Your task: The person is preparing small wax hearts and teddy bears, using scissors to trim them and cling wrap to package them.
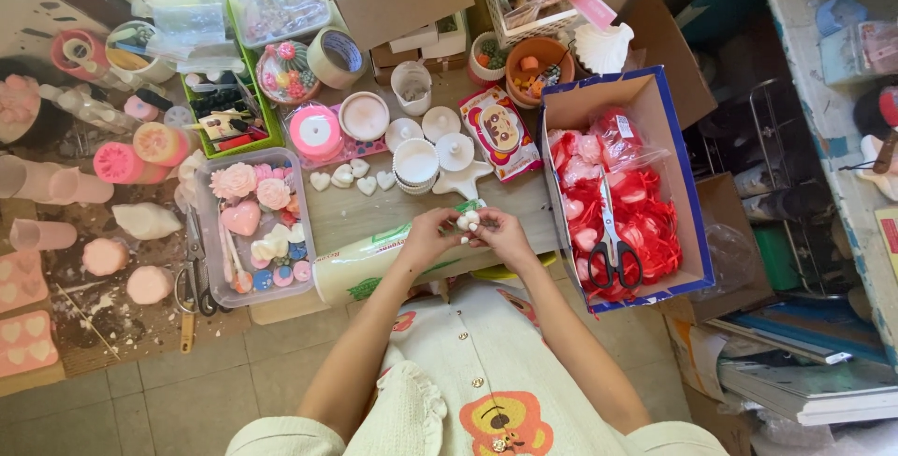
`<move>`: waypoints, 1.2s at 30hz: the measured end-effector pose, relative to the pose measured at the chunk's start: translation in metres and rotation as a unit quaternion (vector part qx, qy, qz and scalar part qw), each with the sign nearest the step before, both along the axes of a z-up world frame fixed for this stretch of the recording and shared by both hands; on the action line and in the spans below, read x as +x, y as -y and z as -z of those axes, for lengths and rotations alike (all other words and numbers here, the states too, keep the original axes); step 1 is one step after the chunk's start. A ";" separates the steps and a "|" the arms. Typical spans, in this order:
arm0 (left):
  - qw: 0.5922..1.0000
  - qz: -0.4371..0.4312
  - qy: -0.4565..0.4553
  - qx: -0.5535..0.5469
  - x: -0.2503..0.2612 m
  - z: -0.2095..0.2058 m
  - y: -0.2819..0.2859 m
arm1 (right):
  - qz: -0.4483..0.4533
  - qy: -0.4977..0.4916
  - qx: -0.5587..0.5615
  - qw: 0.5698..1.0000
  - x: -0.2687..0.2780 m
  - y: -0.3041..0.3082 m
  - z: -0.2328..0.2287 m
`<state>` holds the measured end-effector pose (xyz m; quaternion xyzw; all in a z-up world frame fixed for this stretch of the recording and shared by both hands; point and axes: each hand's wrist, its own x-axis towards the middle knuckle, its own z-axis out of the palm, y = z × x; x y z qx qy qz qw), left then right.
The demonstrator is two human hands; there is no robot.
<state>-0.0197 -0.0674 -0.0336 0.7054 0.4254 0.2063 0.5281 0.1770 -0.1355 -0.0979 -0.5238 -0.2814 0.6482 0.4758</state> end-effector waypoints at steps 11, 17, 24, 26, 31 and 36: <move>0.998 -0.028 0.004 -0.049 0.010 -0.010 -0.002 | -0.035 0.057 -0.026 0.997 0.005 0.000 -0.009; 0.998 0.019 0.053 0.040 0.014 -0.006 0.000 | -0.045 0.019 -0.102 0.994 0.004 -0.006 -0.030; 0.998 0.027 0.048 0.036 0.021 -0.003 -0.003 | -0.007 -0.079 -0.162 0.984 0.011 0.006 -0.013; 0.999 0.018 0.026 0.007 0.019 0.003 -0.004 | 0.074 0.156 -0.099 0.980 0.028 0.035 -0.044; 0.998 0.016 -0.021 -0.062 0.024 0.025 -0.022 | 0.174 0.665 -0.147 0.711 0.082 0.104 -0.158; 0.984 0.099 0.027 -0.148 0.027 0.064 -0.045 | 0.063 0.661 -0.232 0.711 0.113 0.135 -0.135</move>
